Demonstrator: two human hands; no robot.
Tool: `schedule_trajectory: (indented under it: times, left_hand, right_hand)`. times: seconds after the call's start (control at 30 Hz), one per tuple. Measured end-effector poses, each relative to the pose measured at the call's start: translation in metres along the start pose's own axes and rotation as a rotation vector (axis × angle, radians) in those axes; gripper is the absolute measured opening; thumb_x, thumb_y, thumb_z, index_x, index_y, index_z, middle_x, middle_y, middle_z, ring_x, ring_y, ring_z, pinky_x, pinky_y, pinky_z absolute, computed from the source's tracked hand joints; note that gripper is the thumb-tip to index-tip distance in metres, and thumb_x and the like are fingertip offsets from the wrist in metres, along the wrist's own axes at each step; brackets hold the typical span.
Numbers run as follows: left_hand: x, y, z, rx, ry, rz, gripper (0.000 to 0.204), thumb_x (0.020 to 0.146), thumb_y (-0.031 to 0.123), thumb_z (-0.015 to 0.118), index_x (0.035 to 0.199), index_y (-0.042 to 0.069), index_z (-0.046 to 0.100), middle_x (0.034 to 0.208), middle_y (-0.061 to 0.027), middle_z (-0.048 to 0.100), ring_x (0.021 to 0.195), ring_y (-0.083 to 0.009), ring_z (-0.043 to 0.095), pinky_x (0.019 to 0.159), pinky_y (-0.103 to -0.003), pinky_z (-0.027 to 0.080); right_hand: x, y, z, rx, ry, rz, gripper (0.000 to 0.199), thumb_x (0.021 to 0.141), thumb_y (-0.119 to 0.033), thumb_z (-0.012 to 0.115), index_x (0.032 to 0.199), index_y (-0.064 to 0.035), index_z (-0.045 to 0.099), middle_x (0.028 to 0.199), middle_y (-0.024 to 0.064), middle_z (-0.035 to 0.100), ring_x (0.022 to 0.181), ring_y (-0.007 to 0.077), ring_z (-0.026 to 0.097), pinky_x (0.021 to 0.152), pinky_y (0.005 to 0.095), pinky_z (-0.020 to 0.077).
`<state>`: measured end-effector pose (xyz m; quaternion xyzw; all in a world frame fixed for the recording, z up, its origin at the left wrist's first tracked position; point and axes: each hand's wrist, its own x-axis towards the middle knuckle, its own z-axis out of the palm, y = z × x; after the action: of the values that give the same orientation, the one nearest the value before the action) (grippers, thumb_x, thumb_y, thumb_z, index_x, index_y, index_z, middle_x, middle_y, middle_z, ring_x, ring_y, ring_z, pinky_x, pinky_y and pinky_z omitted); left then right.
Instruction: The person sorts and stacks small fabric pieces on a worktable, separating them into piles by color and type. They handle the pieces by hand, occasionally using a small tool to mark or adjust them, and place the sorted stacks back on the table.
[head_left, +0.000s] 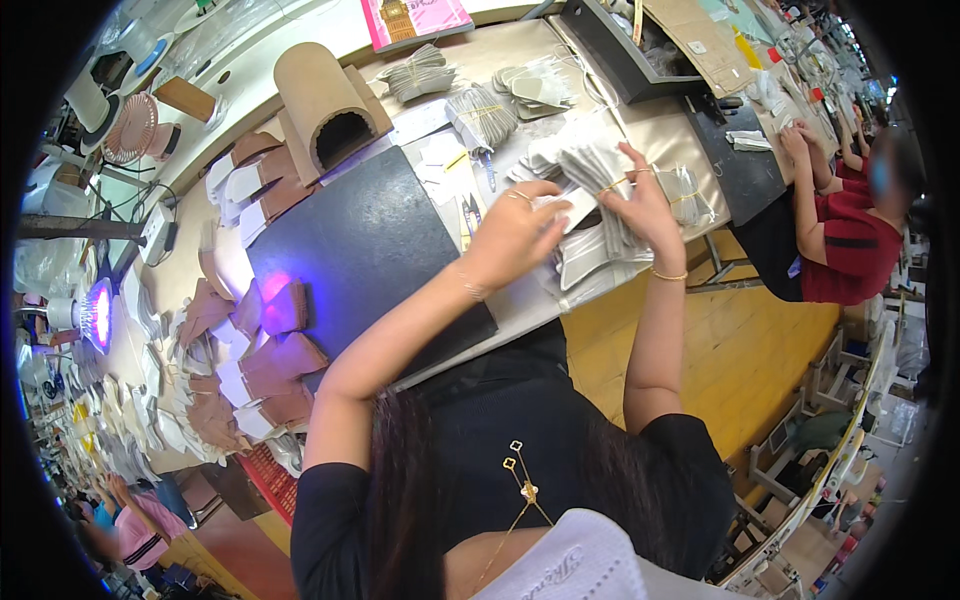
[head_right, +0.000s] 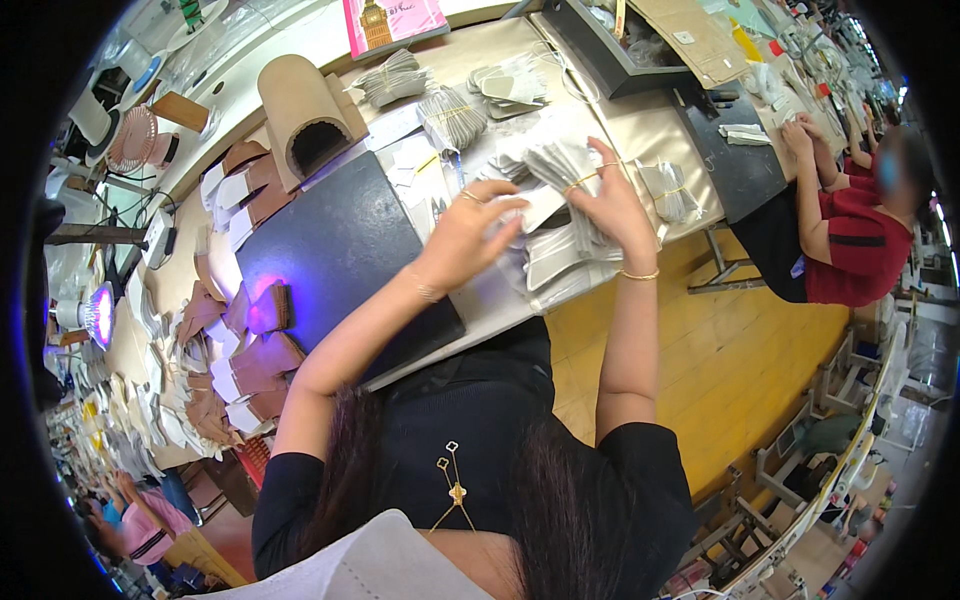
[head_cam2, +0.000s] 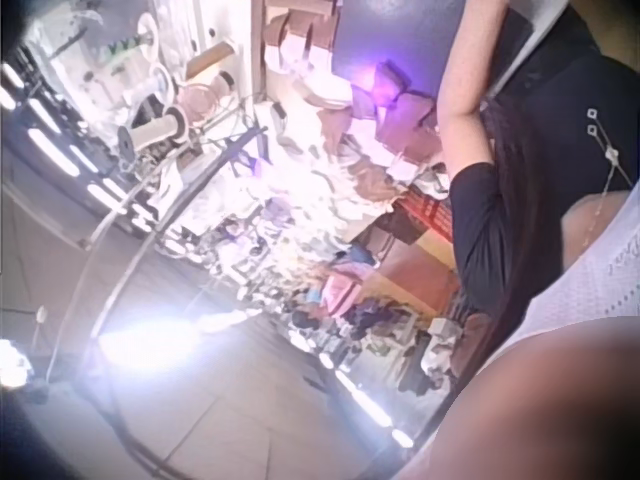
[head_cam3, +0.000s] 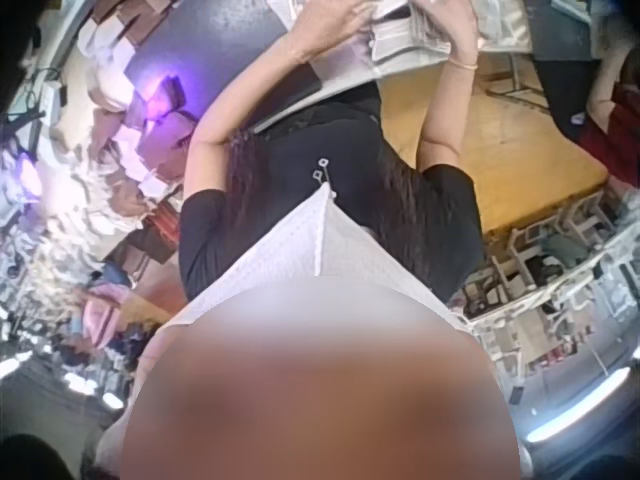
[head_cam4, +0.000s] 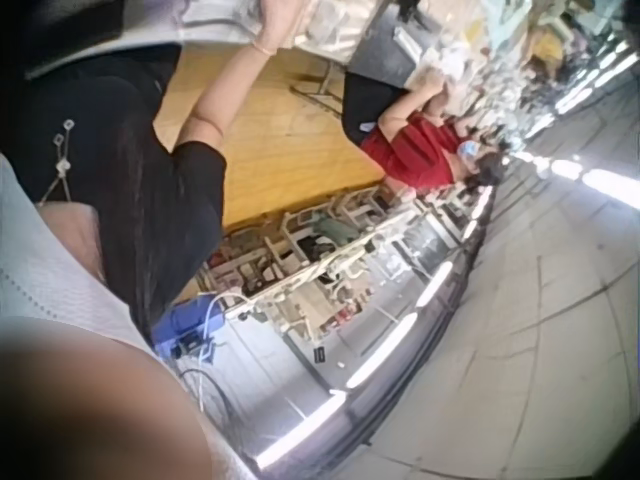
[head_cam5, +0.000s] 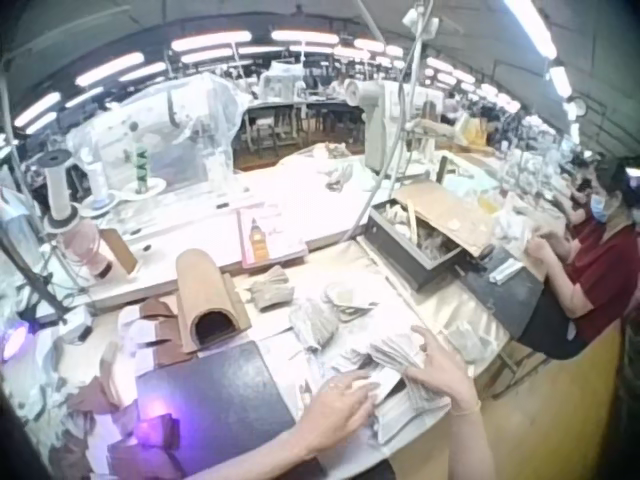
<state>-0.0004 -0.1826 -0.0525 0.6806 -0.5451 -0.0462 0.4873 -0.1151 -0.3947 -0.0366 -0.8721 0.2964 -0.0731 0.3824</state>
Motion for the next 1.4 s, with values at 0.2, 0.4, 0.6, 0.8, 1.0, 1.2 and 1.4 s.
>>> schedule_trajectory:
  times: [0.2, 0.4, 0.6, 0.8, 1.0, 1.2, 1.4]
  left_hand:
    - [-0.004, -0.018, 0.062, 0.296, -0.282, 0.069, 0.022, 0.084, 0.021, 0.065, 0.094, 0.002, 0.067, 0.106, -0.0105, 0.064, 0.105, -0.0285, 0.059, 0.094, -0.039, 0.045]
    - [-0.018, -0.011, 0.070, 0.464, -0.130, 0.147, 0.030, 0.088, 0.030, 0.064, 0.096, 0.001, 0.066, 0.116, -0.0136, 0.063, 0.114, -0.0278, 0.057, 0.100, -0.040, 0.043]
    - [-0.006, 0.010, 0.068, 0.412, -0.323, -0.069, 0.046, 0.086, 0.041, 0.065, 0.109, 0.000, 0.063, 0.124, -0.0191, 0.058, 0.122, -0.0349, 0.050, 0.105, -0.045, 0.037]
    - [-0.003, 0.004, 0.073, 0.518, -0.242, -0.113, 0.077, 0.070, 0.059, 0.074, 0.116, 0.000, 0.056, 0.146, -0.0297, 0.031, 0.141, -0.0444, 0.021, 0.115, -0.055, 0.017]
    - [0.002, -0.012, 0.070, 0.492, -0.294, -0.241, 0.105, 0.058, 0.069, 0.077, 0.133, 0.003, 0.047, 0.153, -0.0365, 0.009, 0.145, -0.0494, 0.004, 0.116, -0.059, 0.007]
    - [0.005, -0.014, 0.070, 0.408, -0.334, -0.310, 0.110, 0.056, 0.069, 0.078, 0.142, 0.010, 0.041, 0.153, -0.0379, 0.008, 0.144, -0.0526, 0.007, 0.116, -0.057, 0.014]
    - [0.006, -0.014, 0.071, 0.468, -0.378, -0.336, 0.113, 0.056, 0.070, 0.077, 0.146, 0.014, 0.037, 0.153, -0.0380, 0.008, 0.143, -0.0530, 0.008, 0.115, -0.058, 0.015]
  right_hand:
    - [0.008, 0.015, 0.018, -0.201, -0.065, -0.147, 0.084, 0.073, -0.028, 0.080, 0.142, -0.0021, 0.039, 0.119, 0.0292, 0.061, 0.114, 0.0372, 0.060, 0.096, 0.0387, 0.0463]
    - [0.016, 0.026, 0.011, 0.424, -0.167, 0.046, 0.086, 0.075, -0.029, 0.083, 0.144, -0.0019, 0.038, 0.108, 0.0209, 0.064, 0.096, 0.0230, 0.063, 0.085, 0.0323, 0.0505]
    - [0.015, 0.033, 0.016, 0.328, -0.112, 0.076, 0.087, 0.074, -0.029, 0.084, 0.144, -0.0024, 0.039, 0.108, 0.0189, 0.063, 0.094, 0.0210, 0.061, 0.083, 0.0300, 0.0498]
    - [0.017, 0.032, 0.013, 0.359, -0.141, 0.078, 0.089, 0.073, -0.034, 0.083, 0.143, -0.0019, 0.040, 0.121, 0.0258, 0.059, 0.111, 0.0297, 0.057, 0.095, 0.0348, 0.0451]
    - [0.016, 0.028, 0.007, 0.358, -0.157, 0.090, 0.086, 0.074, -0.030, 0.082, 0.144, -0.0032, 0.040, 0.126, 0.0266, 0.055, 0.121, 0.0311, 0.049, 0.101, 0.0359, 0.0406]
    - [0.017, 0.042, 0.013, 0.511, -0.131, 0.101, 0.079, 0.077, -0.022, 0.080, 0.144, -0.0077, 0.041, 0.120, 0.0226, 0.059, 0.113, 0.0277, 0.056, 0.096, 0.0353, 0.0448]
    - [0.007, 0.076, 0.005, 1.298, -0.025, 0.138, 0.061, 0.085, -0.017, 0.069, 0.136, -0.0035, 0.039, 0.109, 0.0142, 0.059, 0.091, 0.0199, 0.060, 0.078, 0.0335, 0.0531]
